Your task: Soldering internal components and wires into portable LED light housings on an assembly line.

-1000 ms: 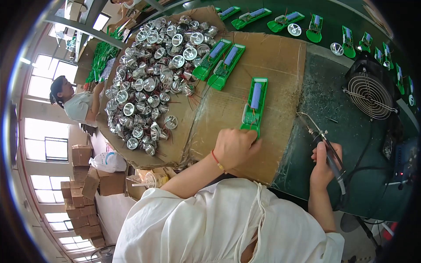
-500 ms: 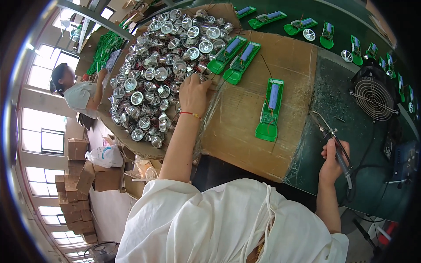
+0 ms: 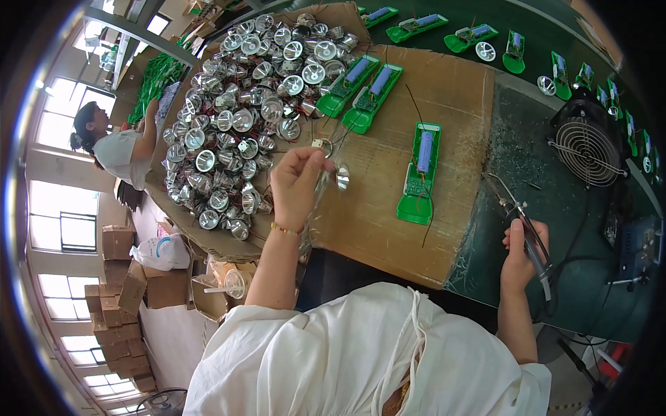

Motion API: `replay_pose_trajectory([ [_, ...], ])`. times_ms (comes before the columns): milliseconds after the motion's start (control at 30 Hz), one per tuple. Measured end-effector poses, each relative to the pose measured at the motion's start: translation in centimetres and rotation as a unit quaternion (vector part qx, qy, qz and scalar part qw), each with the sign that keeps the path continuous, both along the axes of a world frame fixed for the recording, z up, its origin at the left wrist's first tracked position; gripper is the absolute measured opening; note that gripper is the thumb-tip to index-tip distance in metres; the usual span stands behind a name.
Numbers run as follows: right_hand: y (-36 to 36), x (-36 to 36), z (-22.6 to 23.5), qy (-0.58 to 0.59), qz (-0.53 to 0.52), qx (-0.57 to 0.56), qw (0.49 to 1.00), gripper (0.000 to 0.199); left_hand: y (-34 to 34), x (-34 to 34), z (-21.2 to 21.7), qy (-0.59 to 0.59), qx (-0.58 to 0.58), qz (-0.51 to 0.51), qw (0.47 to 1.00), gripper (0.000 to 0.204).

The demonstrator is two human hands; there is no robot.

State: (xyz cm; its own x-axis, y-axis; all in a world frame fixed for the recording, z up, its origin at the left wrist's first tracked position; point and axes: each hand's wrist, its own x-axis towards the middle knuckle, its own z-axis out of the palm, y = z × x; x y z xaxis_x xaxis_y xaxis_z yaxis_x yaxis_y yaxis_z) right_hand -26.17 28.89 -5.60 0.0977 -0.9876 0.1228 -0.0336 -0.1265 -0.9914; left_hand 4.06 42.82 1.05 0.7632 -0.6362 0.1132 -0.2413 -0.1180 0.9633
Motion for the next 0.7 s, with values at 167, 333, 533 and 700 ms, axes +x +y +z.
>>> replay_pose_trajectory([
  [167, 1.9, 0.8, 2.5, 0.005, 0.055, -0.046, 0.997, 0.014, 0.3, -5.3, 0.2, 0.113, 0.133, -0.094, 0.980, 0.021],
  [333, 3.2, 2.4, 3.9, 0.037, 0.199, -0.159, 0.966, 0.020, -1.1, -7.2, -2.2, -0.020, 0.111, -0.117, 0.987, 0.018],
  [533, 3.6, 3.3, 3.5, 0.031, 0.189, -0.061, 0.980, 0.016, -2.5, -7.5, -2.6, -0.080, 0.125, -0.155, 0.977, 0.012],
  [700, 3.8, 3.6, 3.4, 0.037, 0.187, -0.063, 0.980, 0.016, -2.9, -7.4, -2.7, -0.096, 0.137, -0.163, 0.972, 0.012],
])
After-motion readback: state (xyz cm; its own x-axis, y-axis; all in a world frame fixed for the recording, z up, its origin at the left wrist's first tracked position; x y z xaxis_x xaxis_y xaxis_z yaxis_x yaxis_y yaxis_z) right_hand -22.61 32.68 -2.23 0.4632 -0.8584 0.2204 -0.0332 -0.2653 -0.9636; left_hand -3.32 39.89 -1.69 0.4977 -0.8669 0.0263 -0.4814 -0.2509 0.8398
